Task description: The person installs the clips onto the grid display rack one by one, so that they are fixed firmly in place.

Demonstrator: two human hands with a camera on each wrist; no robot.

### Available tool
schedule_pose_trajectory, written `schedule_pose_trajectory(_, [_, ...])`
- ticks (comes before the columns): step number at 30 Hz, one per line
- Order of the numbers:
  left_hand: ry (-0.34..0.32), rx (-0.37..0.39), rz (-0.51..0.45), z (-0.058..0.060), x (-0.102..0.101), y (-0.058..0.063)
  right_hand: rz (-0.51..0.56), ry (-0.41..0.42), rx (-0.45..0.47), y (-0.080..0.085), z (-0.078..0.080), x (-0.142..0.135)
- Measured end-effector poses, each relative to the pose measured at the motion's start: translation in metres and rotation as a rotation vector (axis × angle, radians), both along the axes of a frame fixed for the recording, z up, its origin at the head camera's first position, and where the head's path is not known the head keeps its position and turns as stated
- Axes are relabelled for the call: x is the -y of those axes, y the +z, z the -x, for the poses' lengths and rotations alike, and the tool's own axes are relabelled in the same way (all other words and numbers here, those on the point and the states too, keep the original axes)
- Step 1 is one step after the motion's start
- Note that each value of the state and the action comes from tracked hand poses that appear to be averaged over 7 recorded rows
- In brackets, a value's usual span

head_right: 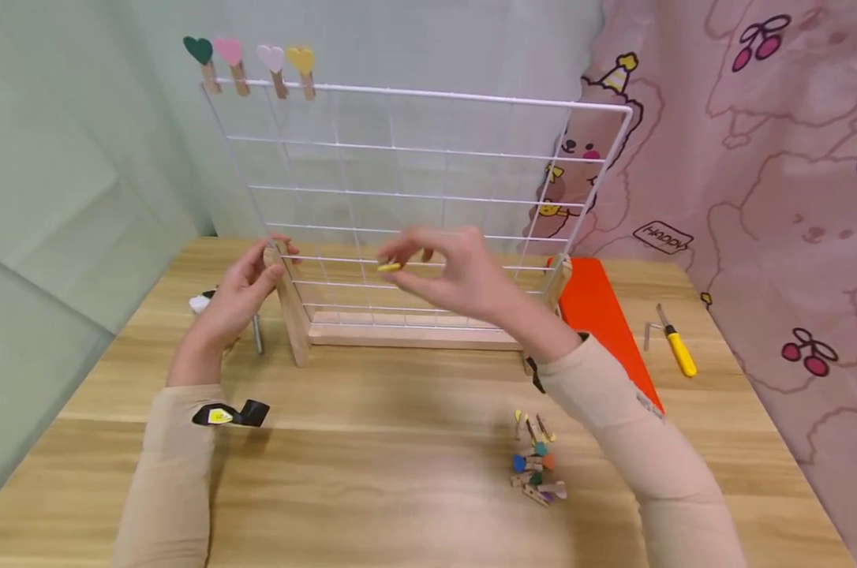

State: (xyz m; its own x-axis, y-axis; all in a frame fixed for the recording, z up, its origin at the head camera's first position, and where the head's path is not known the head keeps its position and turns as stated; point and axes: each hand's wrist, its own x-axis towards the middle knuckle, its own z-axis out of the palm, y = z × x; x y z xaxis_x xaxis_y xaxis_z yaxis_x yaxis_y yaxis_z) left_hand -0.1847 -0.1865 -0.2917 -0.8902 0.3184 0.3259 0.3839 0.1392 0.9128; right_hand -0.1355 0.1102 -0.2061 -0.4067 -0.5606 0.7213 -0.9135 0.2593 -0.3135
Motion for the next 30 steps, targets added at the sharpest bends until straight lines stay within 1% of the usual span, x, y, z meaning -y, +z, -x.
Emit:
schedule_pose_trajectory(3, [-0.002,0.000,-0.005,-0.001,-0.002,-0.002,0.091,0.013,0.006,0.033,0.008,0.009])
schedule_pose_trajectory(4, [-0.005,-0.001,-0.008,-0.001,-0.003,-0.002,0.110,-0.006,0.024,0.044,0.009,0.012])
schedule_pose_trajectory(7, [-0.009,-0.008,-0.005,-0.001,-0.005,-0.002,0.143,-0.094,0.094,0.077,0.004,0.022])
schedule_pose_trajectory(9, [-0.013,-0.013,-0.005,0.000,-0.006,-0.001,0.140,-0.168,0.149,0.097,0.000,0.027])
schedule_pose_trajectory(10, [-0.011,-0.013,0.000,0.000,-0.006,-0.001,0.136,-0.200,0.172,0.105,-0.001,0.030])
schedule_pose_trajectory(12, [-0.008,-0.013,0.008,0.000,-0.007,0.000,0.135,-0.230,0.204,0.117,0.000,0.033])
schedule_pose_trajectory(15, [-0.006,-0.014,0.012,0.001,-0.008,0.001,0.148,-0.260,0.250,0.128,0.006,0.035])
schedule_pose_trajectory(19, [-0.011,-0.015,0.001,0.004,-0.007,-0.002,0.144,-0.321,0.266,0.135,0.013,0.038])
schedule_pose_trajectory(22, [-0.017,-0.010,0.002,0.009,-0.006,-0.006,0.144,-0.361,0.256,0.137,0.017,0.038])
schedule_pose_trajectory(26, [-0.023,-0.015,0.005,0.016,-0.006,-0.013,0.162,-0.379,0.269,0.137,0.026,0.037])
schedule_pose_trajectory(28, [-0.028,-0.021,-0.002,0.018,-0.006,-0.015,0.145,-0.395,0.271,0.136,0.030,0.037])
schedule_pose_trajectory(30, [-0.034,-0.027,-0.011,0.020,-0.007,-0.016,0.101,-0.420,0.253,0.134,0.034,0.036])
